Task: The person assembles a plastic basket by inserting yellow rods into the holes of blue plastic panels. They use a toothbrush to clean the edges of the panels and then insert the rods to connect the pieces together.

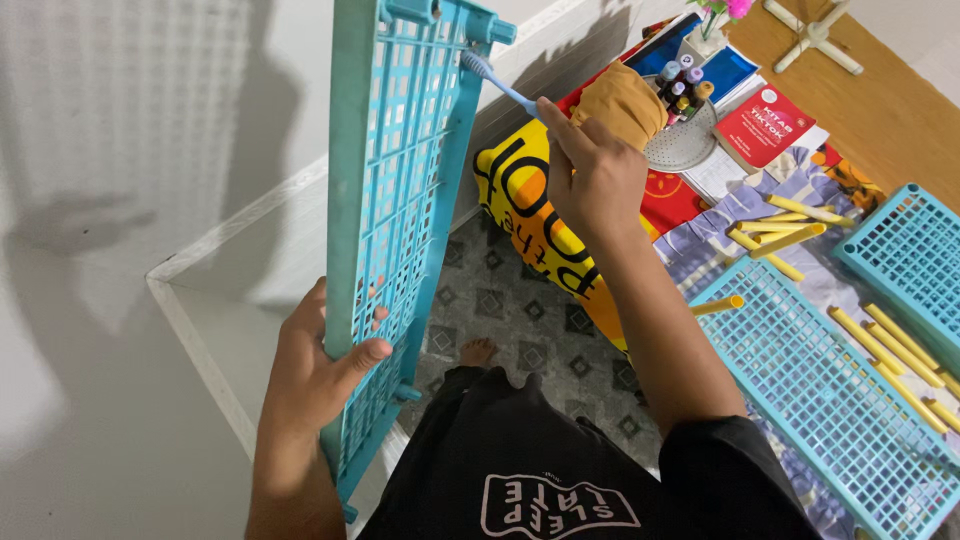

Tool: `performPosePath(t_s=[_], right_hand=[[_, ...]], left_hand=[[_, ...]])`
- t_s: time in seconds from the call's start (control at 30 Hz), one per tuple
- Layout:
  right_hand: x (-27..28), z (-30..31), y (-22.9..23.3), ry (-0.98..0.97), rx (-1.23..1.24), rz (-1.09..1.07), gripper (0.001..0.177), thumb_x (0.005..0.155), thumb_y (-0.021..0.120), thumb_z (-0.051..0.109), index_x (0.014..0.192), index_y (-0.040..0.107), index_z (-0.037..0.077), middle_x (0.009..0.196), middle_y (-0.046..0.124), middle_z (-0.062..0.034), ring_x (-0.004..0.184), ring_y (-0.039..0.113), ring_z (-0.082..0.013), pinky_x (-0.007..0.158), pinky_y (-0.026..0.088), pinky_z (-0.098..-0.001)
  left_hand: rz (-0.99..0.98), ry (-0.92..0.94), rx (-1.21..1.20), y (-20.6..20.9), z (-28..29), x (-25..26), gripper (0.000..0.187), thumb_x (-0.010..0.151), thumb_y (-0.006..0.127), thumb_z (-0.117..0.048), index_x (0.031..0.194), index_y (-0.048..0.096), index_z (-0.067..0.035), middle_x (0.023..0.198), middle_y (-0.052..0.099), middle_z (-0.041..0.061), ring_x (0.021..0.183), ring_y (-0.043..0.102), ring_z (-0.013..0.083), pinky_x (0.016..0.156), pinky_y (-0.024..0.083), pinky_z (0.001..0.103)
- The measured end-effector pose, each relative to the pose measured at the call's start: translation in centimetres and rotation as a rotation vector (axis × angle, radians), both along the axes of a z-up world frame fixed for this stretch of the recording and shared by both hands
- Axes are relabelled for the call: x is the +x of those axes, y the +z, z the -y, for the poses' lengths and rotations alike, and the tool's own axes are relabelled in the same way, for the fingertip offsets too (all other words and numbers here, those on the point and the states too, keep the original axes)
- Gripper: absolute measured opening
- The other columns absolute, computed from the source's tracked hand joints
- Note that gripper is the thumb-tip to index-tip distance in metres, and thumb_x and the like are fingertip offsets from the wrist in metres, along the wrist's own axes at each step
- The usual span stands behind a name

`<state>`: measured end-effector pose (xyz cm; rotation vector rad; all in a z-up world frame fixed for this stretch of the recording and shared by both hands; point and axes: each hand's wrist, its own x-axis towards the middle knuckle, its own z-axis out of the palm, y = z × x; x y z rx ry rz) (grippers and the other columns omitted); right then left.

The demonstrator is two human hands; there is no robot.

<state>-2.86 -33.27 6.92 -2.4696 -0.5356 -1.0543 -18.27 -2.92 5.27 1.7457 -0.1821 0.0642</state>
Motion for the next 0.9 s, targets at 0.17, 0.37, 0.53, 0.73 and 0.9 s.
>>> performPosePath(t_s=[0.17, 0.37, 0.53, 0.73, 0.9], right_hand=[[-0.3, 0.3, 0.2, 0.059, 0.053, 0.002, 0.032, 0.098, 0.071, 0.004, 0.128, 0.076, 0.014, 0.075, 0.058, -0.0057, 0.060, 0.059, -0.0230, 0.056, 0.046, -0.0394], [0.7, -0.1, 0.8, 0.025, 0.002, 0.045, 0.030, 0.100, 0.072, 0.007, 0.129, 0.077, 0.015, 0.074, 0.057, -0.0057, 0.062, 0.058, -0.0231, 0.056, 0.046, -0.0401], [0.3, -1.3, -0.1, -0.087, -0.085, 0.013, 0.031, 0.097, 0.070, 0.013, 0.128, 0.077, 0.015, 0.074, 0.060, -0.0084, 0.057, 0.059, -0.0248, 0.051, 0.046, -0.0405], [-1.8, -2.3, -1.3, -0.108, -0.015, -0.132, 0.027, 0.099, 0.069, 0.012, 0.124, 0.076, 0.016, 0.073, 0.060, -0.0085, 0.061, 0.061, -0.0282, 0.054, 0.046, -0.0429], [-0.2, -3.3, -0.7, 0.078, 0.088, -0.059, 0.032, 0.100, 0.069, 0.008, 0.131, 0.073, 0.014, 0.072, 0.058, -0.0103, 0.058, 0.059, -0.0275, 0.054, 0.046, -0.0425]], left_hand=[[-0.040, 0.063, 0.059, 0.2, -0.4, -0.2, 0.078, 0.076, 0.078, -0.056, 0.127, 0.065, 0.001, 0.106, 0.075, 0.018, 0.106, 0.076, 0.0278, 0.091, 0.063, 0.045], [0.035, 0.016, -0.015, 0.0, -0.6, -0.7, 0.077, 0.081, 0.079, -0.054, 0.132, 0.060, 0.002, 0.108, 0.074, 0.017, 0.108, 0.072, 0.0289, 0.093, 0.059, 0.047], [-0.062, 0.142, 0.147, -0.1, -0.1, -0.1, 0.066, 0.076, 0.079, -0.050, 0.119, 0.065, -0.002, 0.096, 0.074, 0.012, 0.093, 0.076, 0.0238, 0.082, 0.063, 0.040], [-0.069, 0.245, 0.170, 0.3, -0.7, -0.3, 0.067, 0.076, 0.082, -0.047, 0.120, 0.062, 0.001, 0.095, 0.073, 0.013, 0.090, 0.072, 0.0222, 0.077, 0.060, 0.036], [-0.026, 0.180, 0.089, 0.8, -0.6, -0.5, 0.078, 0.078, 0.081, -0.055, 0.128, 0.060, 0.002, 0.106, 0.074, 0.016, 0.101, 0.074, 0.0214, 0.087, 0.061, 0.037]])
